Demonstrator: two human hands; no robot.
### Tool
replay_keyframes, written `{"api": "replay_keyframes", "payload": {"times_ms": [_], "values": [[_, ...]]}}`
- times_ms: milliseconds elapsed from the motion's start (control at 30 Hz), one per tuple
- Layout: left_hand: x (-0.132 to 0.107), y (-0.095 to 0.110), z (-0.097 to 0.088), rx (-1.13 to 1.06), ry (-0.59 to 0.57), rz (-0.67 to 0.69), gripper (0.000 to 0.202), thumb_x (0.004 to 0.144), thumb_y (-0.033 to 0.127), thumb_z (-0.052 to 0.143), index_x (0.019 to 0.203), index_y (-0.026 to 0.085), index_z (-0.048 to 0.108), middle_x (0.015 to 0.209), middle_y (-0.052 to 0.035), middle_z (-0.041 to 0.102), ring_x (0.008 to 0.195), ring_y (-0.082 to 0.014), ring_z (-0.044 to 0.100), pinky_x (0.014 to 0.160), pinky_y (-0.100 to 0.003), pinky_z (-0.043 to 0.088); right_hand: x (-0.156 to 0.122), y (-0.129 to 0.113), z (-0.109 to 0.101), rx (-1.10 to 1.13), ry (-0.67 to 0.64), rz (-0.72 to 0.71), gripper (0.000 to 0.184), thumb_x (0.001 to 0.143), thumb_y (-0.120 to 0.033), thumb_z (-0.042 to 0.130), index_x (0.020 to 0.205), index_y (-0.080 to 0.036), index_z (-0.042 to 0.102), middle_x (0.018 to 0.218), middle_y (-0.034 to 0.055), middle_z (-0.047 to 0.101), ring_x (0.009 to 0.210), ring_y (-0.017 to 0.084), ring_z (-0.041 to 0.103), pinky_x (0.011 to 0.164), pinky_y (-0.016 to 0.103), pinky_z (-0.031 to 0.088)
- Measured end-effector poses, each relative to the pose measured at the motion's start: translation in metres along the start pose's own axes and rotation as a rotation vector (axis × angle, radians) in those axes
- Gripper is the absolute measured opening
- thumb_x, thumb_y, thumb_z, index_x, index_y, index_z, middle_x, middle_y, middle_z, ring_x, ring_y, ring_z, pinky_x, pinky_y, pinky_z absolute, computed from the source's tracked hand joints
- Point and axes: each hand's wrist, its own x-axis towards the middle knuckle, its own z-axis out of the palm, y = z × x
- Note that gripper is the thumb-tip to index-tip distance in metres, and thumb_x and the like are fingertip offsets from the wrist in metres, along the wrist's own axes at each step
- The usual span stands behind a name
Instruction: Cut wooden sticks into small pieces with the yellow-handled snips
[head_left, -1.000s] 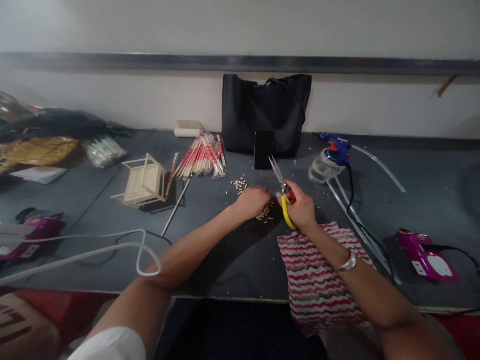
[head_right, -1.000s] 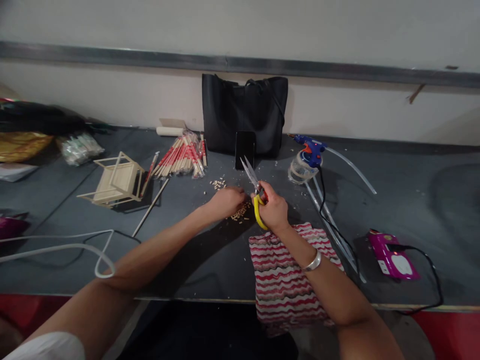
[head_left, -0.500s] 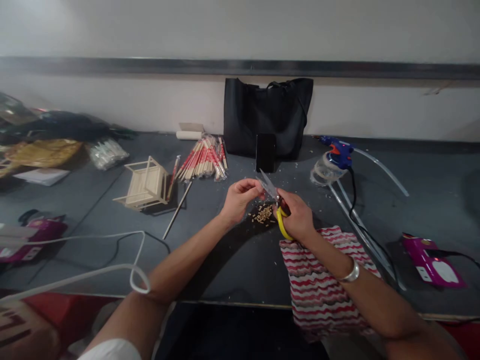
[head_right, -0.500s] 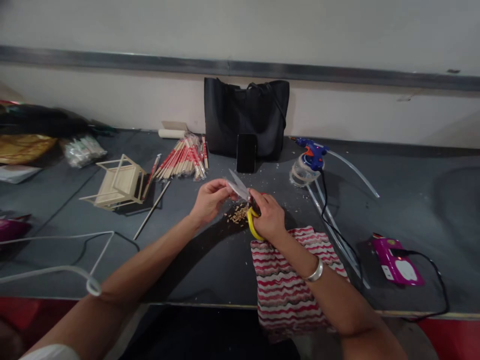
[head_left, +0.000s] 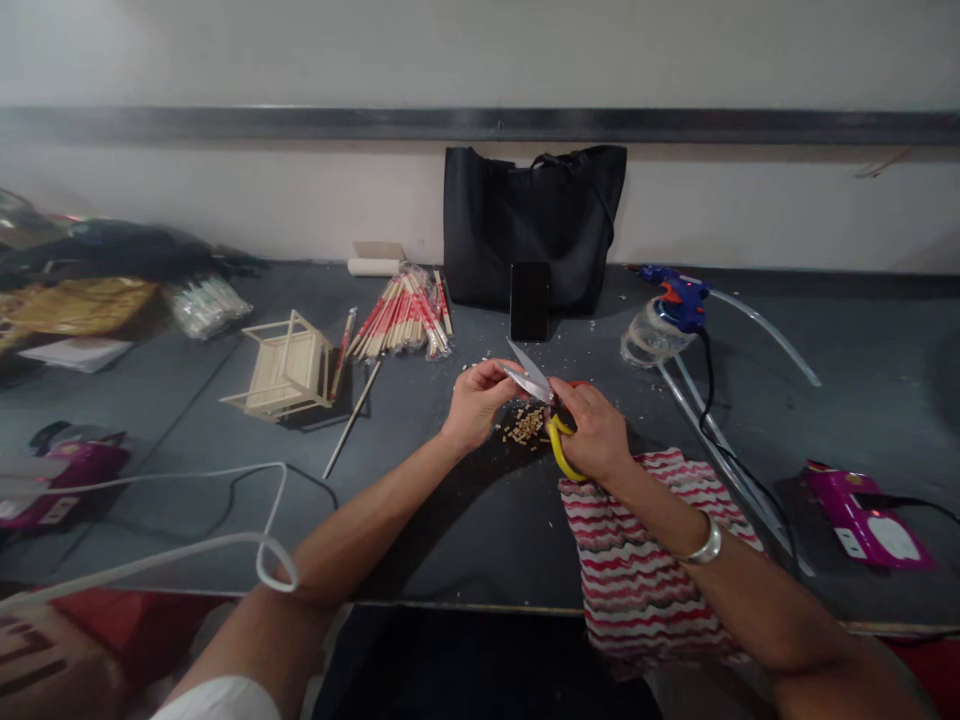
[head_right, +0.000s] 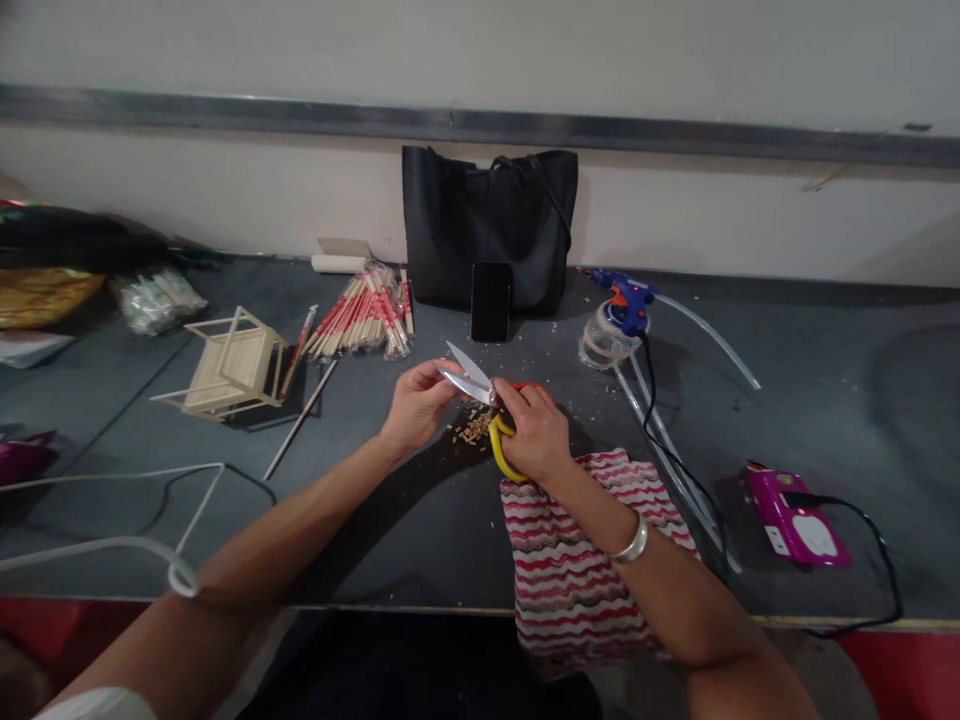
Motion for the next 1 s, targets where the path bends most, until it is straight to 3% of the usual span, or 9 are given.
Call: {"api": "replay_keyframes", "payload": {"times_ms": [433, 800, 1000], "values": [[-0.0008, -0.0045, 0.002, 0.117, -0.034, 0.035, 0.029, 0.071, 0.042, 0.081, 0.076, 0.017, 0.067, 0.065, 0.0021, 0.069, 0.061, -0.0133, 0.066, 0.068, -0.028, 0.056, -0.002, -0.0006, 0.0052, 0.039, -0.051, 0.069, 0.05, 0.079, -0.019, 0.055, 0.128, -0.021, 0.063, 0.102, 0.0082, 0.073, 0.089, 0.023, 0.067, 0.08, 0.034, 0.056], [-0.0043, -0.0087, 0.0062, 0.078, 0.036, 0.081, 0.038, 0.062, 0.051, 0.087, 0.071, 0.019, 0.069, 0.065, 0.0027, 0.069, 0.058, -0.0126, 0.064, 0.063, -0.027, 0.055, -0.001, -0.0036, 0.0018, 0.001, -0.042, 0.091, 0.05, 0.08, -0.023, 0.055, 0.13, -0.021, 0.063, 0.101, 0.009, 0.072, 0.089, 0.025, 0.066, 0.079, 0.035, 0.055], [-0.0049, -0.009, 0.0048, 0.136, 0.042, 0.105, 0.034, 0.065, 0.049, 0.085, 0.071, 0.019, 0.069, 0.064, 0.0024, 0.068, 0.058, -0.0131, 0.063, 0.061, -0.027, 0.055, -0.0013, -0.0031, 0.0009, 0.011, -0.047, 0.093, 0.05, 0.08, -0.023, 0.055, 0.129, -0.022, 0.064, 0.1, 0.0085, 0.071, 0.089, 0.025, 0.065, 0.079, 0.034, 0.055]]}}
